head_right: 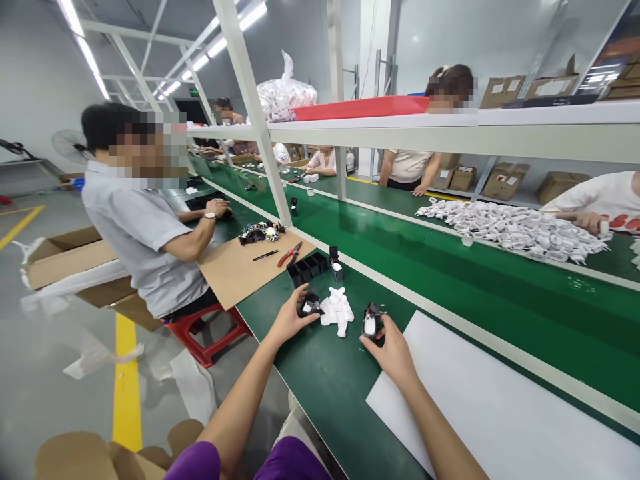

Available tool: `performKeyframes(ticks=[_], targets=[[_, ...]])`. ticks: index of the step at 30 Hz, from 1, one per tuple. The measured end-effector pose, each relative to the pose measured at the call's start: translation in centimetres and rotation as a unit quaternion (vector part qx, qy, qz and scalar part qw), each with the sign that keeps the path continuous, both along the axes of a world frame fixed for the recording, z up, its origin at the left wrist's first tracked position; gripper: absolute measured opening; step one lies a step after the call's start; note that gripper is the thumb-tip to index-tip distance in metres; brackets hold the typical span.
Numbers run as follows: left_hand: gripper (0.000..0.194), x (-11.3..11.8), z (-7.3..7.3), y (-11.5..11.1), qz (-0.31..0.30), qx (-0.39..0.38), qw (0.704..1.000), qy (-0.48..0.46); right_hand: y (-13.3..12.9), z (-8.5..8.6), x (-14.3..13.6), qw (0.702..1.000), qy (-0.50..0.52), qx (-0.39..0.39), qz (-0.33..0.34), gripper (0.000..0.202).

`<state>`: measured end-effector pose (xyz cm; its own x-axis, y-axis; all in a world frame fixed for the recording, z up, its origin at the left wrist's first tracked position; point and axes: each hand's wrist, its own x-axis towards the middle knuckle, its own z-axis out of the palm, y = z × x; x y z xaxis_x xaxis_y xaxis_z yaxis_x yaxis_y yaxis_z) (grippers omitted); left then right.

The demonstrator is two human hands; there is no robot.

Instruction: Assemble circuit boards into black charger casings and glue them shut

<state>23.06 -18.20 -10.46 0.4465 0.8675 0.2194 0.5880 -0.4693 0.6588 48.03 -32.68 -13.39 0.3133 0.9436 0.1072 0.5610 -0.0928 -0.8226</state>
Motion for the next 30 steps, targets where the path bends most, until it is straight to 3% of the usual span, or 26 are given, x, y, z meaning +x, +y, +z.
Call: performKeyframes(ticks=[2, 5, 8, 11, 16, 23, 30], targets=[[0.081, -0.5, -0.2, -1.2, -0.014, 0.003, 1.000, 0.003, 0.4, -0.5, 0.4, 0.999, -0.005, 0.012, -0.043, 0.067], [0.074, -0.9, -0.4, -2.6, -0.057, 0.067, 0.996, 0.031, 0.6, -1.1, 1.0, 0.997, -0.003, 0.019, -0.074, 0.073], [0.056, -0.7, -0.5, -3.5, -0.085, 0.132, 0.983, 0.091, 0.5, -1.2, 1.1, 0.997, 0.008, 0.027, -0.074, 0.070], [0.054, -0.4, -0.3, -4.1, -0.091, 0.143, 0.979, 0.113, 0.4, -1.2, 0.9, 0.997, 0.018, 0.040, -0.059, 0.063], [0.060, -0.9, 0.0, -5.1, -0.097, 0.098, 0.987, 0.085, 0.3, -1.2, 1.0, 0.998, 0.019, 0.048, -0.038, 0.055], [0.081, -1.5, -0.4, -5.4, -0.073, -0.010, 0.997, 0.003, 0.3, -1.5, 1.1, 0.999, 0.004, 0.043, -0.034, 0.054], [0.058, -1.1, -1.0, -5.2, -0.045, -0.026, 0.999, 0.007, 0.2, -1.9, 1.2, 0.998, 0.008, 0.045, -0.036, 0.058]])
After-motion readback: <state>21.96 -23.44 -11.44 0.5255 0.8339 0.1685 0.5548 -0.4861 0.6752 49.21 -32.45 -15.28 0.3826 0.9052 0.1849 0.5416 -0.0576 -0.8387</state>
